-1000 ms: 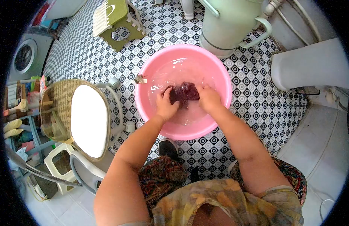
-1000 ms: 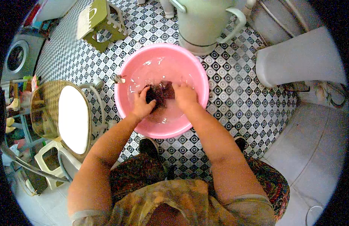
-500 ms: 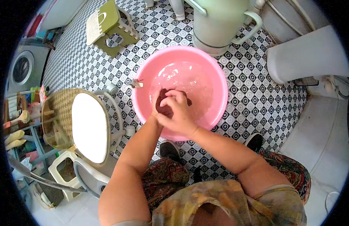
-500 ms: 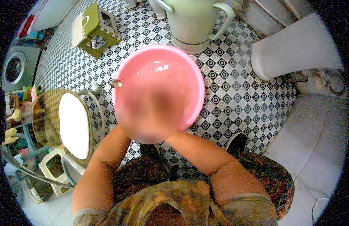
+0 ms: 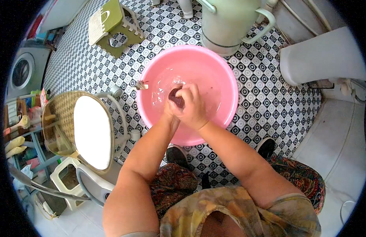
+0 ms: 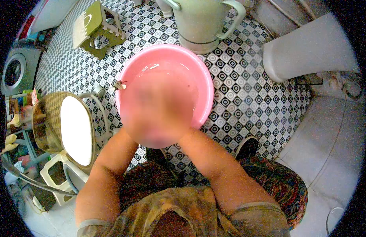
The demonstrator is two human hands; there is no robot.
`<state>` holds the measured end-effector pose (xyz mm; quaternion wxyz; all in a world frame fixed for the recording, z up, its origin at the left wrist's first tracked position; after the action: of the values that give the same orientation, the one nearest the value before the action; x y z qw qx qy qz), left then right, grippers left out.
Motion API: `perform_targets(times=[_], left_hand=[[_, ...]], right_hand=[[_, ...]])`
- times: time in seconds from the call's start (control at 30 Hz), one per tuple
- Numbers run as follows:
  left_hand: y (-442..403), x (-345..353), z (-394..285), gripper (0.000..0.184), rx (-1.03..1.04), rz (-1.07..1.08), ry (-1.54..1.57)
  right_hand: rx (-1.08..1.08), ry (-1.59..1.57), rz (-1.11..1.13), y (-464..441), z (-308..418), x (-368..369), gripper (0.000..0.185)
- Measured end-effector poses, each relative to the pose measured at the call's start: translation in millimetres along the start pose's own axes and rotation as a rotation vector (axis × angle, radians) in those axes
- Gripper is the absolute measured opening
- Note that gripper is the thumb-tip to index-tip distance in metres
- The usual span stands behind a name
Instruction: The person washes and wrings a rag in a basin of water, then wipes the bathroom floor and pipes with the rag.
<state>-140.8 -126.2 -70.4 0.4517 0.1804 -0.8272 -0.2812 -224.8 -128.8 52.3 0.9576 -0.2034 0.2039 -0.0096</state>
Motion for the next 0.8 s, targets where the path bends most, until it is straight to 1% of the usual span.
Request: perform_targets(times=[0.07,0.1,0.13,0.17,0.2,0.23,0.27,0.33,0.37,0.4,0.47,0.5,0.53,0.57,0.6,0.63,0.67,0.7,0.73,0.77,0.8], left_hand=[[-13,-10,2,0.038,0.062,-0.010,-0.039],[-13,-11,1,0.036,0.075,-0.031,-0.079],[5,18,-12,0.034,0.065,-0.088,-0.144],[24,49,-25,0.032,0.051,-0.145,-0.207],[39,67,-35,0.028,0.017,-0.255,-0.337],[35,63,-39,0.031,0.016,-0.228,-0.478],[34,61,-39,0.031,0.020,-0.230,-0.474],[48,79,-42,0.035,-0.078,-0.187,-0.387],[65,87,-52,0.042,-0.197,-0.215,-0.631],[64,79,-57,0.042,-0.193,-0.216,-0.630],[58,64,-59,0.040,-0.225,0.062,-0.685],[57,56,-57,0.040,-0.223,0.060,-0.685],[56,47,-57,0.042,-0.069,0.037,-0.920],[54,38,-59,0.048,0.091,0.012,-1.150],[51,25,-60,0.048,0.090,0.008,-1.150],[51,19,-65,0.054,0.188,0.146,-1.213],[48,9,-66,0.051,0.149,0.070,-1.146],[47,5,-67,0.048,0.115,-0.007,-1.074],[45,2,-70,0.048,0.115,-0.007,-1.075],[42,-7,-75,0.035,0.083,-0.085,-1.073],[39,-16,-78,0.030,0.050,-0.163,-1.070]], right_hand=[[-0.059,-0.021,-0.004,-8,-5,0,0.025],[0.034,0.019,0.021,-14,-3,-3,0.021],[0.032,0.013,0.026,-19,-8,-1,0.021],[0.218,-0.096,0.013,-25,-19,1,0.022],[0.407,-0.204,-0.001,-30,-30,2,0.024],[0.456,-0.143,0.054,-36,-36,2,0.028],[0.500,-0.080,0.109,-43,-44,-1,0.033],[0.495,-0.071,0.162,-56,-63,-4,0.040],[0.467,0.023,0.211,-63,-71,-8,0.041],[0.438,0.117,0.258,-69,-79,-12,0.042],[0.389,0.185,0.396,-79,-84,-21,0.048],[0.347,0.260,0.460,-83,-90,-22,0.049],[0.346,0.258,0.462,-86,-96,-21,0.049],[0.300,0.331,0.509,-89,-101,-19,0.050],[0.254,0.403,0.555,-89,-103,-17,0.052],[0.232,0.448,0.587,-95,-88,-20,0.053],[0.231,0.447,0.588,-100,-80,-21,0.053],[0.182,0.544,0.648,-103,-73,-21,0.054],[0.132,0.642,0.708,-104,-71,-20,0.054],[0.133,0.641,0.710,-104,-72,-19,0.054],[0.040,0.691,0.719,-105,-74,-17,0.053]])
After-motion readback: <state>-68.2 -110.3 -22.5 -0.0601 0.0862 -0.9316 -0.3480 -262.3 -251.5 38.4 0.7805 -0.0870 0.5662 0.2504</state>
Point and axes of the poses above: each hand's wrist, its own y-axis away from the middle knuckle, its own x-axis out of the palm, z = x × y, the point moved 3 cm from there along -y, towards the middle knuckle, and after that the axes turned 6 degrees about -z, right-handed, at the moved point
